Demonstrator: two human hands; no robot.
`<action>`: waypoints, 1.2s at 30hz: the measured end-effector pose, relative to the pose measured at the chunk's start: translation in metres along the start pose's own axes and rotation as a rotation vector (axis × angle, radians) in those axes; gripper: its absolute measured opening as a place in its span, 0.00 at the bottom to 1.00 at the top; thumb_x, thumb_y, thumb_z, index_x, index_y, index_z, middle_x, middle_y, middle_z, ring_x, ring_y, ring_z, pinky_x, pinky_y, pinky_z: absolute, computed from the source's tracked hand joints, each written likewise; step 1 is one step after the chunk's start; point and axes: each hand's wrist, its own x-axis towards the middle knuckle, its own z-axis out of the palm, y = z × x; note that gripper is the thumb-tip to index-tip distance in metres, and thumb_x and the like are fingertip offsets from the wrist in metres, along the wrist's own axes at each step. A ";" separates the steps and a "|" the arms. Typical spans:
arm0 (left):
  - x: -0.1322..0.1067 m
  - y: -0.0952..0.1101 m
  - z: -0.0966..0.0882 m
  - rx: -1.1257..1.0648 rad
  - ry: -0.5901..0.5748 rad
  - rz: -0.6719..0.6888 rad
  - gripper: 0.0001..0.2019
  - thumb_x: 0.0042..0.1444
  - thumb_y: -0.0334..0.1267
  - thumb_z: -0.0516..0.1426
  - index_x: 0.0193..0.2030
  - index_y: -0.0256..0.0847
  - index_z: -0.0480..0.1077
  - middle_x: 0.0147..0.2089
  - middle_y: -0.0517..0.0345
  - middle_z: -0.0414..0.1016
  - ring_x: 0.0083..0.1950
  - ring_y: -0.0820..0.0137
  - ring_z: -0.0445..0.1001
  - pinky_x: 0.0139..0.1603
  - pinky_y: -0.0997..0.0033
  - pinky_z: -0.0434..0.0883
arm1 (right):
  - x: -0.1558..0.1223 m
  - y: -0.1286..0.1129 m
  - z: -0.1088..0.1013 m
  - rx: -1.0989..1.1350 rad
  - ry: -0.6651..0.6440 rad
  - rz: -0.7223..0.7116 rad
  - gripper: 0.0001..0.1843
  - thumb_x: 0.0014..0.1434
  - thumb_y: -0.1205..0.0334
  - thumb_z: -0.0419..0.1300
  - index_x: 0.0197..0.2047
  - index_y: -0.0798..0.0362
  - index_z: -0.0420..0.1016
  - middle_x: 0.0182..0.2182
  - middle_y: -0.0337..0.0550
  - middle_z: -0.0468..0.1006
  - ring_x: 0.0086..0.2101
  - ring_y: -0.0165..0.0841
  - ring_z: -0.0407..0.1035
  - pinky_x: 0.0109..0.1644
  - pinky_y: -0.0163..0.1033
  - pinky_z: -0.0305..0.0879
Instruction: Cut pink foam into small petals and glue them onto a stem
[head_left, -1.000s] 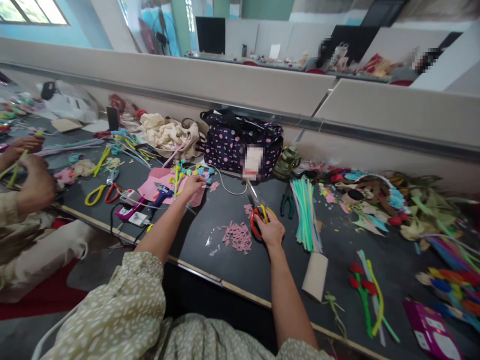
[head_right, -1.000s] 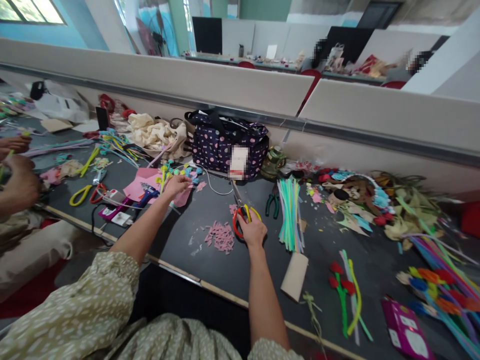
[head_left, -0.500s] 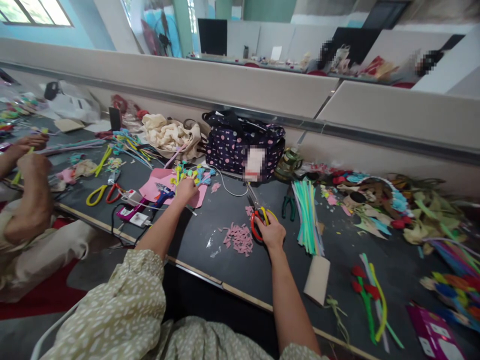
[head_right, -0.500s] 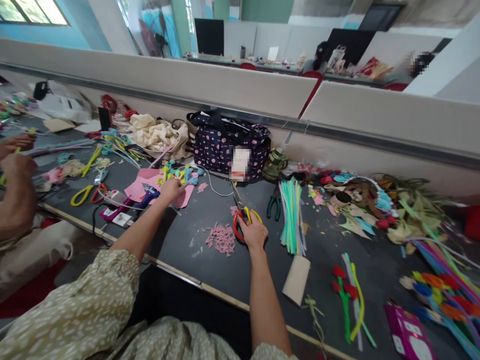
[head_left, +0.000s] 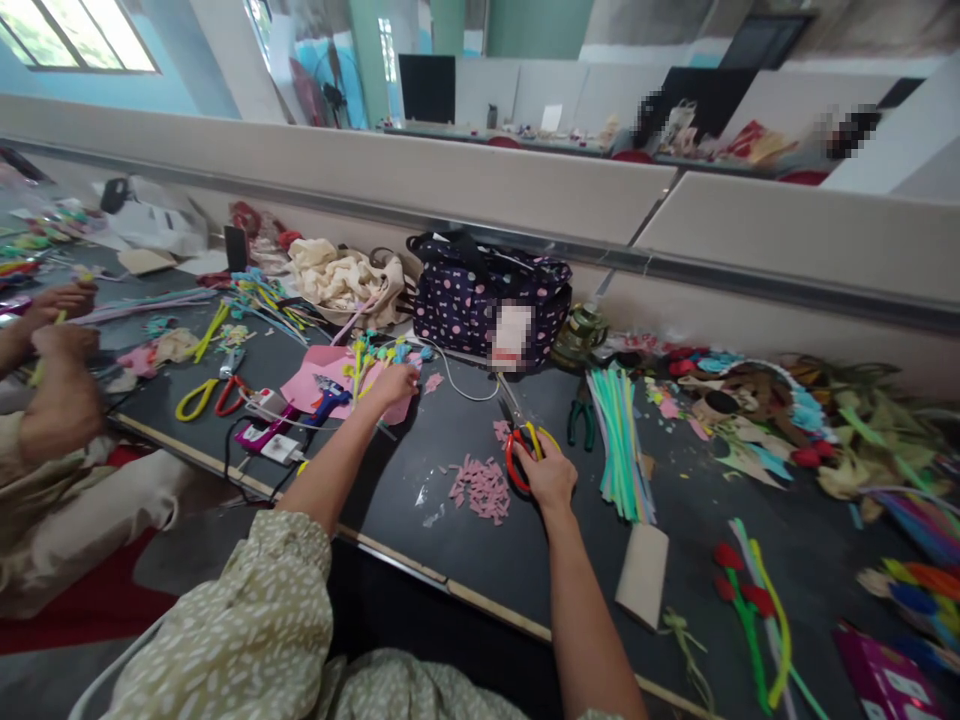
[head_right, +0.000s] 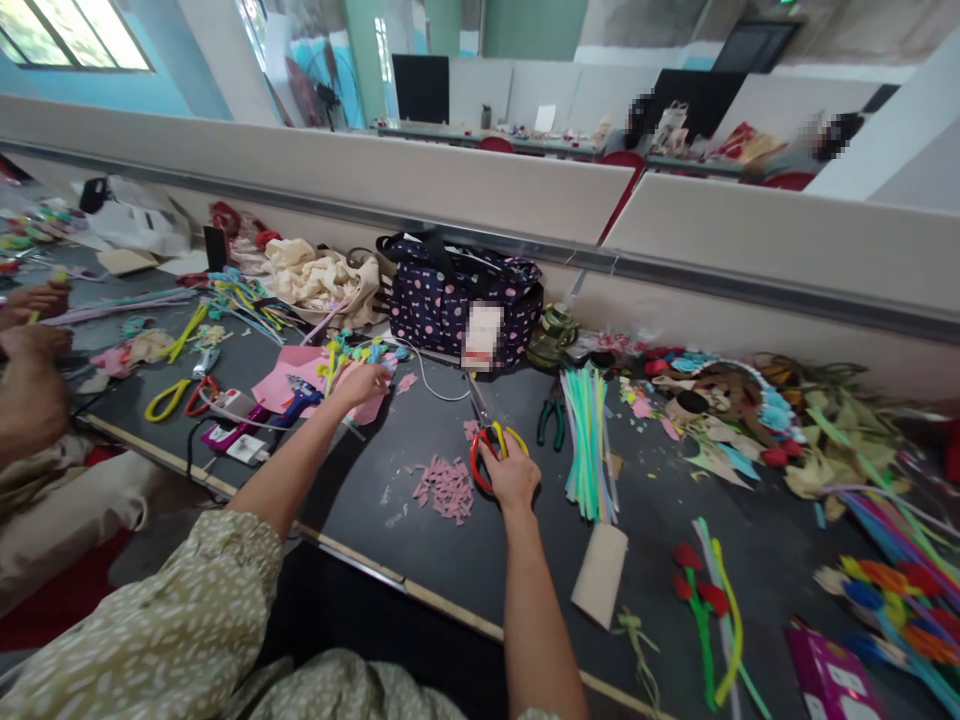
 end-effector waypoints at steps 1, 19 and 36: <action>0.004 0.003 0.001 0.028 -0.070 0.100 0.16 0.44 0.31 0.60 0.42 0.39 0.74 0.40 0.52 0.76 0.41 0.65 0.73 0.41 0.71 0.66 | 0.000 0.000 0.000 0.000 0.001 0.001 0.33 0.53 0.37 0.55 0.56 0.46 0.72 0.41 0.43 0.81 0.38 0.39 0.75 0.44 0.40 0.66; 0.042 0.025 0.022 0.092 -0.053 0.282 0.10 0.50 0.30 0.54 0.35 0.38 0.77 0.38 0.49 0.76 0.42 0.65 0.72 0.45 0.69 0.66 | 0.000 -0.003 -0.005 0.012 -0.008 -0.005 0.32 0.54 0.36 0.55 0.56 0.45 0.72 0.40 0.43 0.80 0.38 0.38 0.74 0.44 0.40 0.66; 0.036 0.042 0.029 -0.002 -0.013 0.176 0.09 0.50 0.31 0.56 0.35 0.38 0.76 0.39 0.49 0.77 0.42 0.64 0.73 0.43 0.69 0.66 | 0.001 -0.002 -0.005 -0.022 0.003 0.002 0.32 0.54 0.37 0.56 0.56 0.47 0.72 0.41 0.45 0.80 0.38 0.39 0.74 0.44 0.40 0.65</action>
